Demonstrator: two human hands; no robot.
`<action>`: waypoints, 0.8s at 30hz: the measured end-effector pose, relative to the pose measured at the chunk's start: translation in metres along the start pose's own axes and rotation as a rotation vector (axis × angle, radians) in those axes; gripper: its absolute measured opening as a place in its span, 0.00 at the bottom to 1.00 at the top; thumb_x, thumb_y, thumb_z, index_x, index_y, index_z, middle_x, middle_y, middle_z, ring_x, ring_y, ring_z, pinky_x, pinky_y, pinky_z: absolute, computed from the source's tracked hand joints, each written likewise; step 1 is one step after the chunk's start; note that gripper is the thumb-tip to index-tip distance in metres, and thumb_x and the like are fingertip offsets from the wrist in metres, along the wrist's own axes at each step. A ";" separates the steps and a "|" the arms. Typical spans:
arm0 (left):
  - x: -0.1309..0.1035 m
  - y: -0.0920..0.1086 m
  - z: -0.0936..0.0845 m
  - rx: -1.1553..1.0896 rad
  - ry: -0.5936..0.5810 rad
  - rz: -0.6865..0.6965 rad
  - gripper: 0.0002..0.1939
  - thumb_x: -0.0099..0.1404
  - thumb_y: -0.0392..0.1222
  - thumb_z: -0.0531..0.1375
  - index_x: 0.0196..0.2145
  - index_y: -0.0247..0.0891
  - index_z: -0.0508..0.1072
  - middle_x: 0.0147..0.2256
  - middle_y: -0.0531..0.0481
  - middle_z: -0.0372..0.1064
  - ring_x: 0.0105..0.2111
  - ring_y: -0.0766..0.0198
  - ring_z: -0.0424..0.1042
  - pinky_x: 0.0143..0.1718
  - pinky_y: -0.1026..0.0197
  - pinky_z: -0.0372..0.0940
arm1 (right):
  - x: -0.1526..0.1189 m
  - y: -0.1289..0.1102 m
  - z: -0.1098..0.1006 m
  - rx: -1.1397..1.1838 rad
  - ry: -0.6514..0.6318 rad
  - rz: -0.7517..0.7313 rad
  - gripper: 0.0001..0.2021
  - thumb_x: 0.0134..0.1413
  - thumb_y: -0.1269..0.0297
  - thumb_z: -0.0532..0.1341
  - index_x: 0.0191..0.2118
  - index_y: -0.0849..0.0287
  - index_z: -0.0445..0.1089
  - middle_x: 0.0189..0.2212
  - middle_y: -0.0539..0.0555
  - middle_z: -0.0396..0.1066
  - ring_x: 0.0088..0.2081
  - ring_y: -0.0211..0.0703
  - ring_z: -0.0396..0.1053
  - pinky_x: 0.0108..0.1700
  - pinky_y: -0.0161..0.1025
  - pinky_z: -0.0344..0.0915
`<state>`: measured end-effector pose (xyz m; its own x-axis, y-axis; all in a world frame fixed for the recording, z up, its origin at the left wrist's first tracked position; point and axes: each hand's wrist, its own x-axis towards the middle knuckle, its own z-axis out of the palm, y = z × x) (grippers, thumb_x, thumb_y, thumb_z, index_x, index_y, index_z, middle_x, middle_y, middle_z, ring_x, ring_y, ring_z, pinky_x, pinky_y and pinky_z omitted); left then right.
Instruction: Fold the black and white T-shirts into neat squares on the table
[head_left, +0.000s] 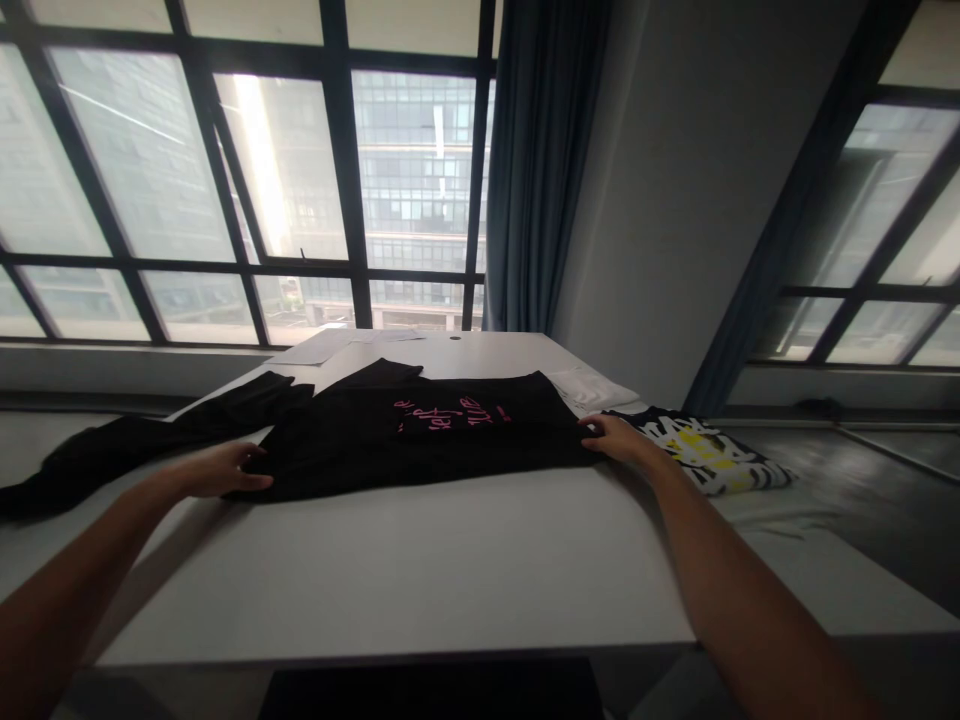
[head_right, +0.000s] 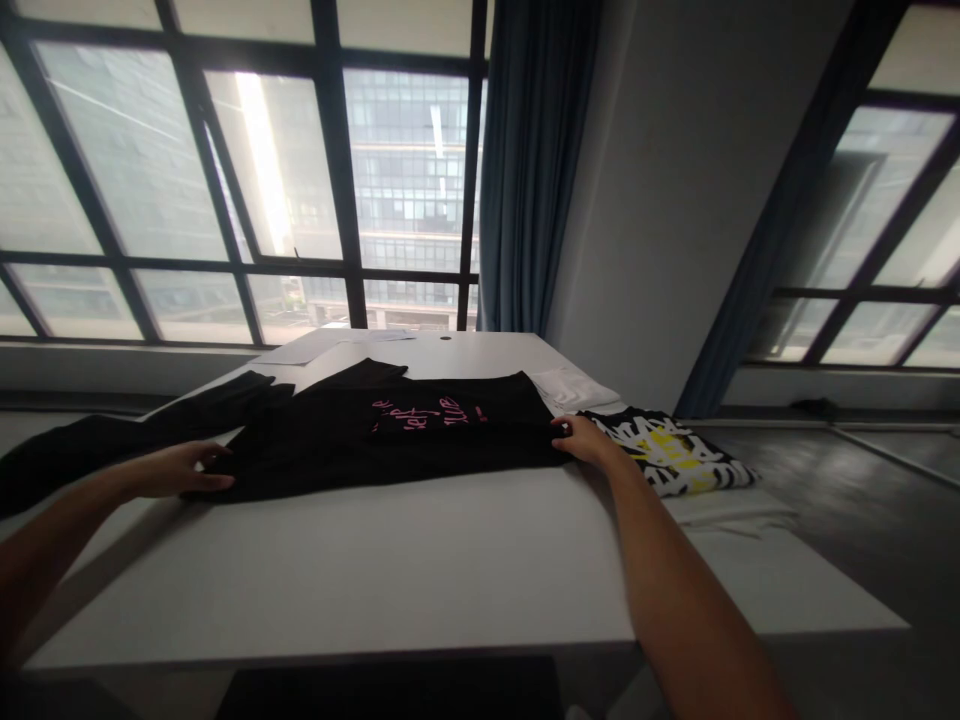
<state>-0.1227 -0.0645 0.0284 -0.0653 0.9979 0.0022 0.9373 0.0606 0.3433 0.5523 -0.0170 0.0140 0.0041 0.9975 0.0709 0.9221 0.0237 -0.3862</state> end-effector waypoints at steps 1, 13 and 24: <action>-0.004 -0.001 0.002 -0.062 -0.016 -0.003 0.39 0.36 0.63 0.66 0.43 0.34 0.75 0.38 0.42 0.77 0.37 0.51 0.76 0.37 0.59 0.69 | -0.001 0.001 0.001 -0.001 0.031 -0.024 0.22 0.51 0.66 0.63 0.54 0.62 0.70 0.45 0.59 0.75 0.45 0.47 0.73 0.48 0.37 0.66; -0.004 -0.014 0.006 -0.240 0.205 -0.092 0.30 0.43 0.53 0.59 0.44 0.37 0.72 0.34 0.50 0.71 0.27 0.61 0.68 0.28 0.61 0.64 | -0.007 0.005 -0.002 -0.010 -0.084 0.025 0.23 0.44 0.65 0.68 0.50 0.60 0.74 0.43 0.60 0.76 0.44 0.50 0.73 0.46 0.40 0.68; -0.003 -0.011 -0.036 -0.150 -0.301 -0.144 0.48 0.37 0.61 0.66 0.54 0.35 0.68 0.39 0.44 0.76 0.36 0.50 0.75 0.33 0.58 0.69 | -0.017 -0.006 -0.009 -0.030 -0.128 0.035 0.31 0.46 0.42 0.65 0.52 0.59 0.74 0.49 0.63 0.74 0.49 0.55 0.72 0.50 0.43 0.67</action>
<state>-0.1454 -0.0691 0.0579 -0.0685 0.9432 -0.3250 0.8636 0.2192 0.4540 0.5505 -0.0348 0.0237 -0.0116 0.9981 -0.0612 0.9333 -0.0112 -0.3590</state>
